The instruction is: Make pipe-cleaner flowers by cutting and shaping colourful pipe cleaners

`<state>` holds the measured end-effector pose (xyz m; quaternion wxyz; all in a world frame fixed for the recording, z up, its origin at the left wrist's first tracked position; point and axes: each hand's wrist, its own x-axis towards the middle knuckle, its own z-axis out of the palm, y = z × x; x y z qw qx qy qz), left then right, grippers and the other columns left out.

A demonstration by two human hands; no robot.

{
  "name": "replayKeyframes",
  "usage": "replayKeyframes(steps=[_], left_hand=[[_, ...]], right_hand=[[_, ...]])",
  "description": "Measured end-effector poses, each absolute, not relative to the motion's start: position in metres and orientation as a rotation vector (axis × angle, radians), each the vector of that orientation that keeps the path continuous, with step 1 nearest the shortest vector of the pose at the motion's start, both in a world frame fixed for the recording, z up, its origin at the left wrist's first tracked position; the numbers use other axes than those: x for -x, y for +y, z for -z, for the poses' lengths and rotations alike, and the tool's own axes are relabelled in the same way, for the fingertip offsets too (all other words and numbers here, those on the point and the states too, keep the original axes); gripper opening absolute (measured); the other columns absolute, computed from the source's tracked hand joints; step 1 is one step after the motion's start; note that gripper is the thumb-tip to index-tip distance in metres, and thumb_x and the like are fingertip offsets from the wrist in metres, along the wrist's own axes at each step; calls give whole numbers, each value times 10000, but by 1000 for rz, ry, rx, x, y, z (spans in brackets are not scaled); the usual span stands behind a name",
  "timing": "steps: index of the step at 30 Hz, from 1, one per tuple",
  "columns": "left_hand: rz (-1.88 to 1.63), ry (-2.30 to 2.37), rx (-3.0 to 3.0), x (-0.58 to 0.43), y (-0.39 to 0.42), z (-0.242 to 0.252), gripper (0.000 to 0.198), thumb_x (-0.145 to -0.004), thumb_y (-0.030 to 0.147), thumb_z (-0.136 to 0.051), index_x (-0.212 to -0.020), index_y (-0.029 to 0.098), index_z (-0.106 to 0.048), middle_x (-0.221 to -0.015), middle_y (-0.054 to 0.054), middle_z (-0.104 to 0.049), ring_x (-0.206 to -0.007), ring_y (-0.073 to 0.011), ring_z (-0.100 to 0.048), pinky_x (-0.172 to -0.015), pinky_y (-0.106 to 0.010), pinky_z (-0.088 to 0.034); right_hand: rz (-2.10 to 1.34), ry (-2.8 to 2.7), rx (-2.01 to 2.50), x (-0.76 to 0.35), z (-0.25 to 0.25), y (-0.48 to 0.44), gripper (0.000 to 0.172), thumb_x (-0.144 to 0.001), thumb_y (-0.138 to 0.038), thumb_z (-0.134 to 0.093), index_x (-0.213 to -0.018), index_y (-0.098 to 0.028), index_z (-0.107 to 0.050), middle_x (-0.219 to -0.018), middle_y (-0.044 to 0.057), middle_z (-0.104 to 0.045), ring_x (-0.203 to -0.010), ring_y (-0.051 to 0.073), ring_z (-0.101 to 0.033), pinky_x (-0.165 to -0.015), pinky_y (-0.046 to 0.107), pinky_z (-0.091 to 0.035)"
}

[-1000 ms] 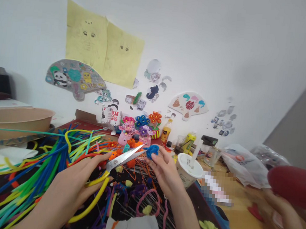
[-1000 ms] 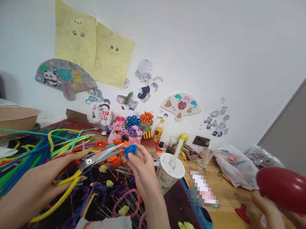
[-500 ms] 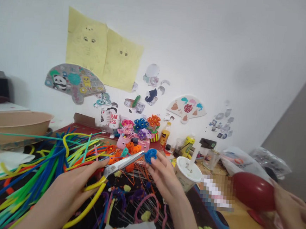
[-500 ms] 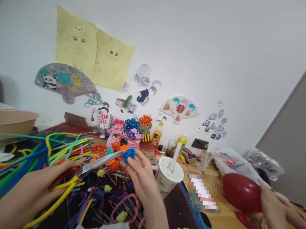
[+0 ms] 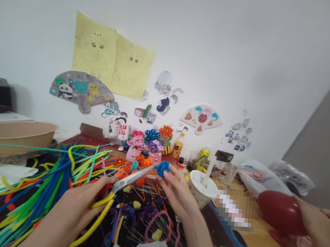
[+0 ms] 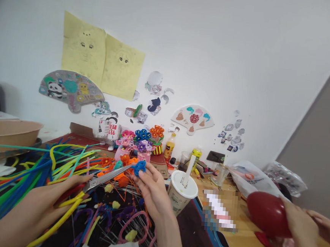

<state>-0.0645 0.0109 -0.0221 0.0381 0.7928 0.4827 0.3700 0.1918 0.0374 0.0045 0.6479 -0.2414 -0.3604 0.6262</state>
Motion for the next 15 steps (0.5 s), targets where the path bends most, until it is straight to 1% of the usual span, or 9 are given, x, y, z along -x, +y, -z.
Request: replayKeyframes(steps=[4,8,10,13,15], left_hand=[[-1159,1482,-2396,64,9,22,339,-821,329,-541,-1124,247,-668,-976,-29,-813,-829,-195,-775,-622,-175,-577],[-1151,1503,-2349,63,7,23,277,-839,324,-529,-1084,270,-646,-912,1,-810,-765,-186,-773,-624,-184,-571],[-1167,1513,-2339,61,7,23,254,-848,344,-520,-1070,278,-625,-866,12,-806,-725,-195,-771,-595,-199,-566],[-1183,1545,-2302,55,7,21,275,-852,444,-527,-1054,276,-606,-825,4,-803,-703,-224,-770,-581,-238,-569],[-1207,1594,-2262,51,6,18,345,-821,531,-558,-1047,274,-602,-859,-17,-808,-753,-257,-775,-598,-276,-583]], right_hand=[[-1414,-821,549,-191,-5,37,334,-585,-153,-898,-875,-158,-733,-897,30,-751,-781,139,-687,-774,264,-579],[-1397,-805,546,-192,-4,39,329,-577,-151,-901,-851,-170,-720,-859,5,-740,-756,134,-688,-749,256,-581],[-1391,-811,544,-192,-4,40,338,-566,-159,-908,-843,-174,-715,-839,-2,-740,-741,135,-692,-742,255,-582],[-1371,-830,544,-191,-3,42,358,-554,-186,-921,-840,-181,-705,-823,-7,-746,-724,135,-697,-737,260,-583],[-1354,-846,566,-190,-2,42,360,-562,-215,-921,-840,-182,-694,-802,-9,-745,-691,132,-693,-712,258,-579]])
